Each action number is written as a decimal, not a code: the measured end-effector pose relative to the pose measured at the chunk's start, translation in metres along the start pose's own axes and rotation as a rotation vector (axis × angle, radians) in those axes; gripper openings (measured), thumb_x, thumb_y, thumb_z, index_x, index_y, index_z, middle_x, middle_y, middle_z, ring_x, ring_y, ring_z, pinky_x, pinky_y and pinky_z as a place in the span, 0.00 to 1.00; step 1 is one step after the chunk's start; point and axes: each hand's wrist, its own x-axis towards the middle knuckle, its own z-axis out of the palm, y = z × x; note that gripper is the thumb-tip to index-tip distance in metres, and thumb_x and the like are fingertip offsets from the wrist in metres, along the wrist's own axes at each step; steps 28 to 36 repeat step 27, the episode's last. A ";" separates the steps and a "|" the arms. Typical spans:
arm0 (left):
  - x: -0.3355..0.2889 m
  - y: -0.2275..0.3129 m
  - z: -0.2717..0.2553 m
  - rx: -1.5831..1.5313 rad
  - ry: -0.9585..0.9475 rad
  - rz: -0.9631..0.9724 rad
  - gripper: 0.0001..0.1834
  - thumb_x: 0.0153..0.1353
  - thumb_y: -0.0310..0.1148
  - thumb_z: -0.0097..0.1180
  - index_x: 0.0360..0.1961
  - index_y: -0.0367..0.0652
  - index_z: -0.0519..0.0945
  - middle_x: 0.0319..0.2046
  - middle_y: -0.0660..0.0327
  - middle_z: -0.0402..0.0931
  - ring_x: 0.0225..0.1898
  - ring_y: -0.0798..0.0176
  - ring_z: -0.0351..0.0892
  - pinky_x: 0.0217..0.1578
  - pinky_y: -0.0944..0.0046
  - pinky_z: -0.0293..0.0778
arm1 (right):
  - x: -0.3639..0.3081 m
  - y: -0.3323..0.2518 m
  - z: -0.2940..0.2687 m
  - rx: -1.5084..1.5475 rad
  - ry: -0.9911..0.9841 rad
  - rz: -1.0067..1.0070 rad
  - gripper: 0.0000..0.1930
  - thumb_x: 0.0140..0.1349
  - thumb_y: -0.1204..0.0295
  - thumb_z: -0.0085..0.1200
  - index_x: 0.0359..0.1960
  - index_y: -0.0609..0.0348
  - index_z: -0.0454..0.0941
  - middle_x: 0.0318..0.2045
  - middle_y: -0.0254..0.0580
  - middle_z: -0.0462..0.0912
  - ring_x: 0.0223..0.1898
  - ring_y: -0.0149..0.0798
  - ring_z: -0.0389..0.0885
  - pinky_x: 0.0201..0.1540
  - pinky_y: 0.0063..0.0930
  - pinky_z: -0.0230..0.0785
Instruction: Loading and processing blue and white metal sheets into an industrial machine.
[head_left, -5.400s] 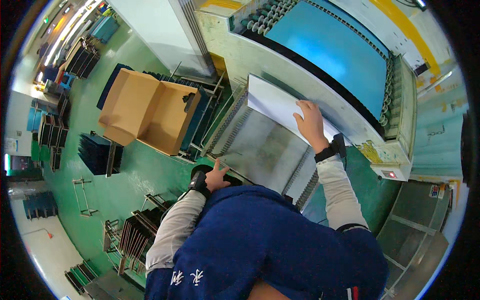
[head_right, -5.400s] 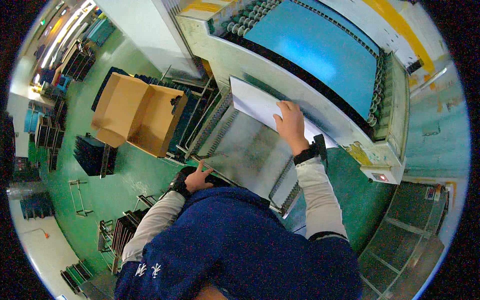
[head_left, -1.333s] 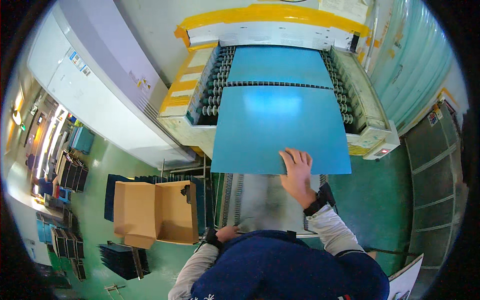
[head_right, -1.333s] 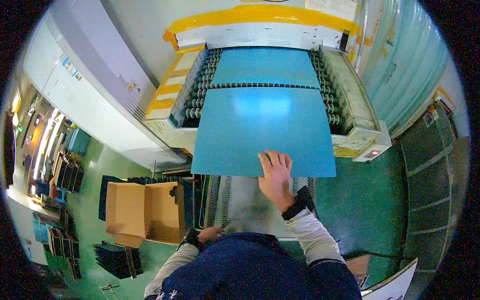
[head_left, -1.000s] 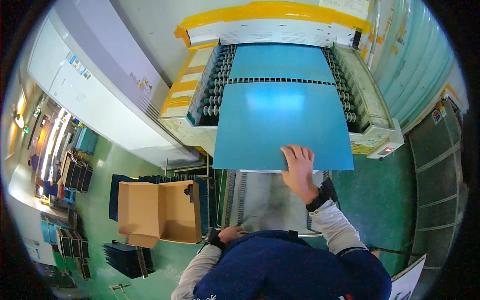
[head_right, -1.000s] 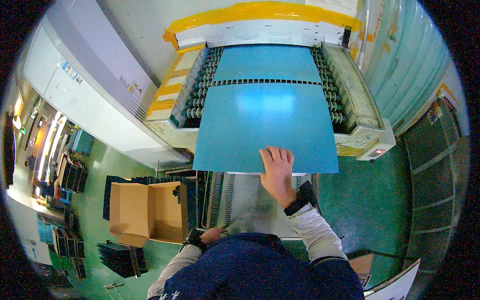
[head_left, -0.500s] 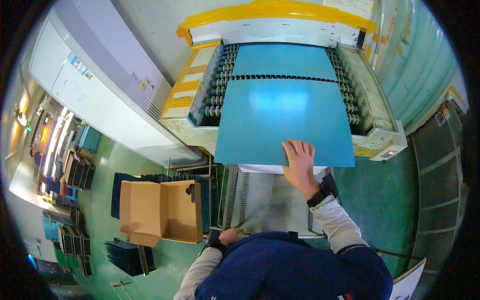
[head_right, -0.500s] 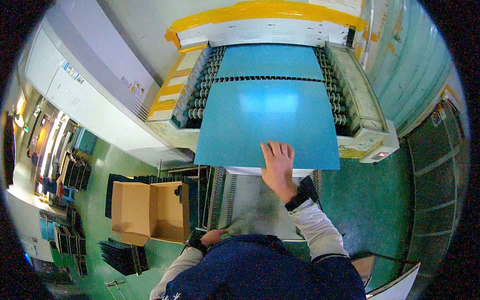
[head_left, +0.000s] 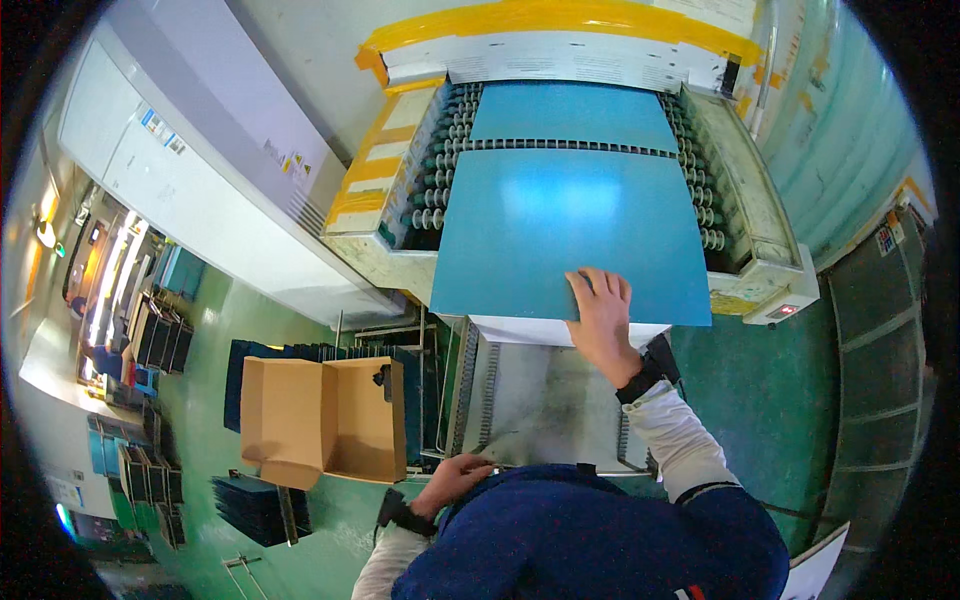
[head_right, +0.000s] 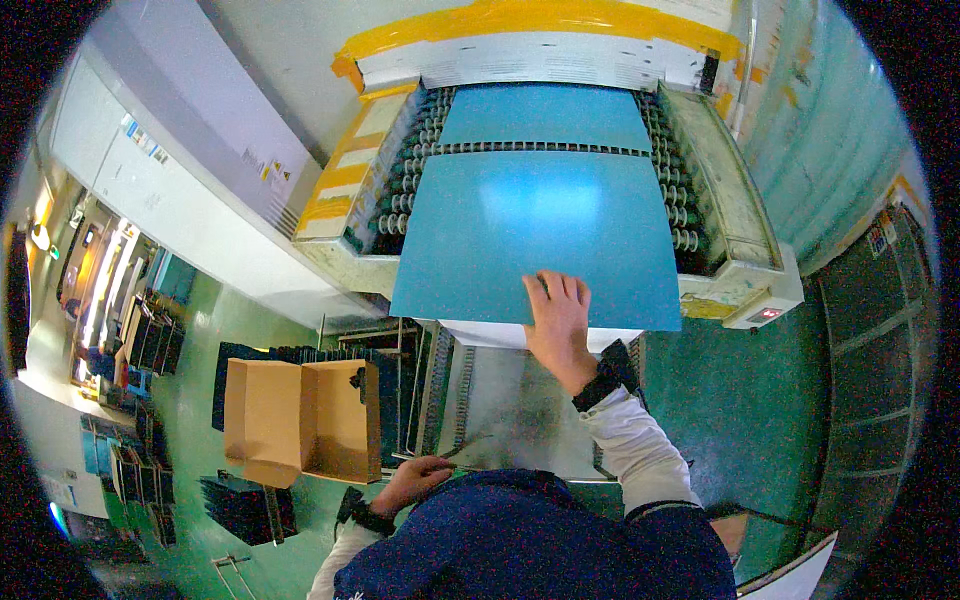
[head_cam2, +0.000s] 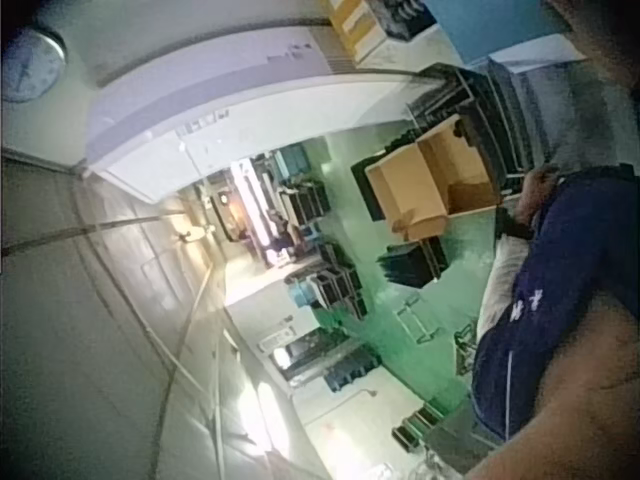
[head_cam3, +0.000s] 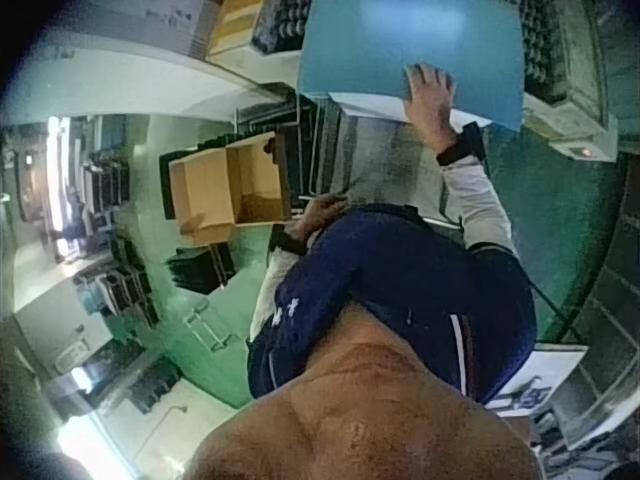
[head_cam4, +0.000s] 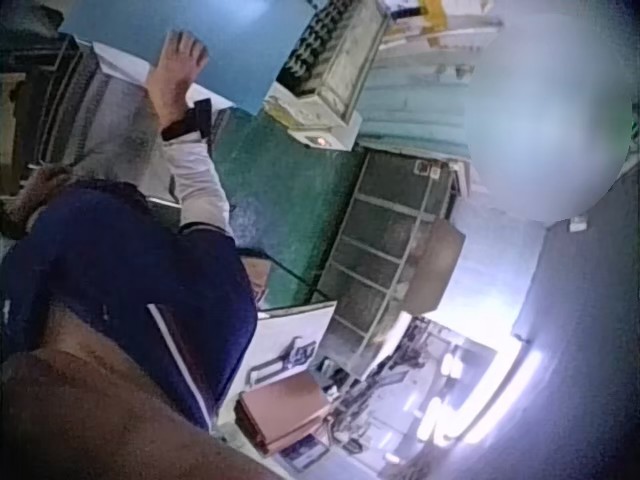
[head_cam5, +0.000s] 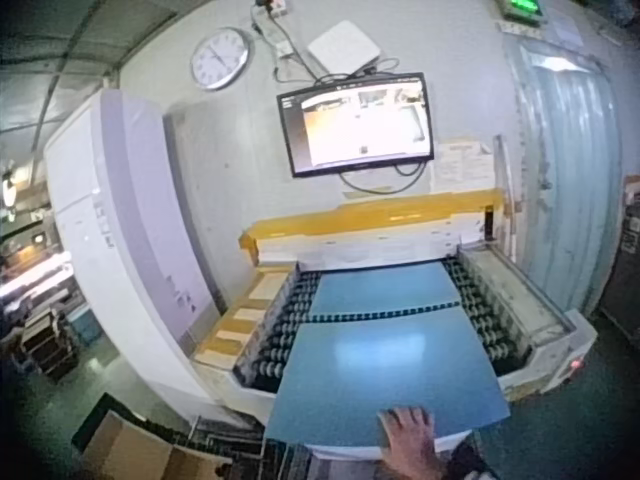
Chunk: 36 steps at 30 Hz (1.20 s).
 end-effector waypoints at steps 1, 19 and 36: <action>-0.011 0.011 -0.003 -0.052 -0.009 0.037 0.16 0.62 0.34 0.60 0.49 0.39 0.81 0.43 0.57 0.82 0.46 0.61 0.80 0.51 0.63 0.73 | 0.001 0.000 0.000 -0.013 -0.014 0.008 0.36 0.37 0.74 0.70 0.54 0.55 0.73 0.51 0.43 0.71 0.53 0.49 0.68 0.59 0.47 0.56; -0.110 0.032 -0.016 -0.112 0.060 0.058 0.09 0.59 0.27 0.61 0.41 0.41 0.82 0.33 0.63 0.80 0.38 0.69 0.78 0.41 0.67 0.74 | 0.018 0.011 0.013 -0.065 -0.045 -0.018 0.37 0.39 0.66 0.72 0.56 0.54 0.72 0.56 0.43 0.70 0.56 0.50 0.67 0.58 0.49 0.57; -0.156 0.018 -0.007 -0.071 0.137 -0.120 0.10 0.58 0.30 0.62 0.41 0.41 0.81 0.33 0.61 0.80 0.35 0.68 0.78 0.39 0.68 0.74 | 0.023 0.028 0.040 -0.116 -0.154 -0.024 0.36 0.44 0.63 0.70 0.59 0.50 0.72 0.60 0.46 0.69 0.58 0.49 0.67 0.59 0.53 0.56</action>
